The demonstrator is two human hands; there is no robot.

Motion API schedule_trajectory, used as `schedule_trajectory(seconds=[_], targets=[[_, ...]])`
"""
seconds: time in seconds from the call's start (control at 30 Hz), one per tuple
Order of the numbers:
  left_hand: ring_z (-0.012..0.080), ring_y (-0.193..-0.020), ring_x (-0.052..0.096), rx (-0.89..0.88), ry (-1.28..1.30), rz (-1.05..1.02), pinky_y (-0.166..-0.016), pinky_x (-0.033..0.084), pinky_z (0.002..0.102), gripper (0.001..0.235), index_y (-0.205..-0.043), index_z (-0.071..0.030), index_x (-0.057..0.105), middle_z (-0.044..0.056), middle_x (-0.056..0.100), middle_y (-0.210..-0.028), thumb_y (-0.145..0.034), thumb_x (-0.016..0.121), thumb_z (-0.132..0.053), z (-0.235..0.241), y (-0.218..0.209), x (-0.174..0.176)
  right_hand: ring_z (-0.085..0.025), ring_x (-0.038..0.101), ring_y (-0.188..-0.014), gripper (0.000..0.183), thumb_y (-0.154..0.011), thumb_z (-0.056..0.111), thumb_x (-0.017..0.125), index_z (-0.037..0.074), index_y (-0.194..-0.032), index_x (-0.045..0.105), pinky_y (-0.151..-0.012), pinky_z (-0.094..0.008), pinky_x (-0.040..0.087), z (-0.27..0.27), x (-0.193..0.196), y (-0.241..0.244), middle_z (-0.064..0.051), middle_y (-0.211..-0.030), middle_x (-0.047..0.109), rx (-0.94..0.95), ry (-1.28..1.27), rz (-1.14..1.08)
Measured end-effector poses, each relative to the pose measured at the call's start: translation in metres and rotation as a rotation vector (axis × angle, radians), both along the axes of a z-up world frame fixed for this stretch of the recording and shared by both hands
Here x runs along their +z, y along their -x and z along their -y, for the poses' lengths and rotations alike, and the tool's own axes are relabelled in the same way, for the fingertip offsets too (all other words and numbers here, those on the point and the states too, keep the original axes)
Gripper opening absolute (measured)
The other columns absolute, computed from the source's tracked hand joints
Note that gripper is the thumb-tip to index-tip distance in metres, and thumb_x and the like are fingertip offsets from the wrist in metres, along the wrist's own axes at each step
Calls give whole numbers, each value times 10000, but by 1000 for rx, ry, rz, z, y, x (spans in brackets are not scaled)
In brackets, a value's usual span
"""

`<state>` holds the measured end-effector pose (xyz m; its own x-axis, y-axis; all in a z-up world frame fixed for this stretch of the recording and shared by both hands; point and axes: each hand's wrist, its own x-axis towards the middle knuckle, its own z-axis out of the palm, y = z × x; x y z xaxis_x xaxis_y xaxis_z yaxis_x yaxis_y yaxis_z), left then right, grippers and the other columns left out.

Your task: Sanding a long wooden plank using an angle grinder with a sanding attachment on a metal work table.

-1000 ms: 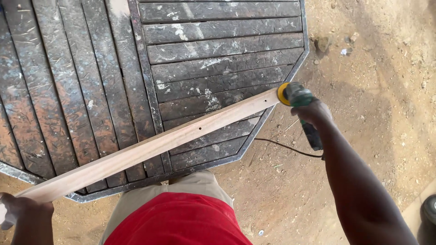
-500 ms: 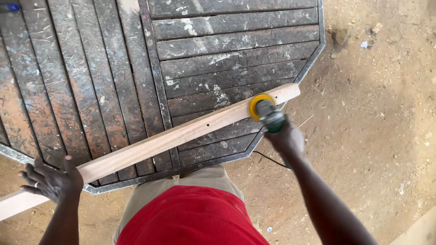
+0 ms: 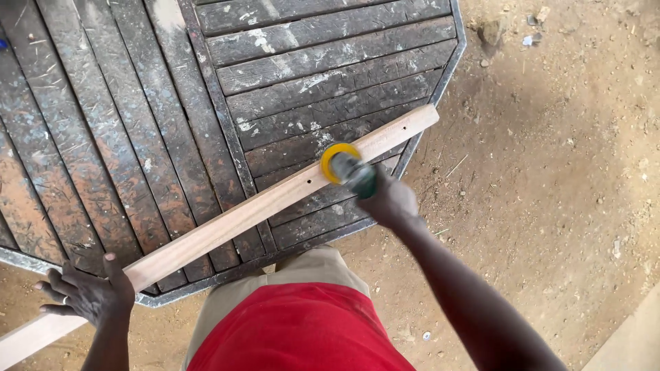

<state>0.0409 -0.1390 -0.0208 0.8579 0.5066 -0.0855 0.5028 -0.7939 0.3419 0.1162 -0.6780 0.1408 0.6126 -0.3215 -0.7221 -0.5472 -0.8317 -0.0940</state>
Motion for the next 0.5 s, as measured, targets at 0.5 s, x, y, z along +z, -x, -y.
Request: schedule_trajectory(seconds=[0.5], targets=[[415,-1515,-92,-37,3,-47,-1050,-176,686,1106,-1558,219,324,361,147,-1689,-1046,426,-755,-14,5,-17,-240,717,-817,679,-789,342,826,212,-1384,525,-670,-399,621,96,-17,10,-67,-1029,747,-205,132,187]])
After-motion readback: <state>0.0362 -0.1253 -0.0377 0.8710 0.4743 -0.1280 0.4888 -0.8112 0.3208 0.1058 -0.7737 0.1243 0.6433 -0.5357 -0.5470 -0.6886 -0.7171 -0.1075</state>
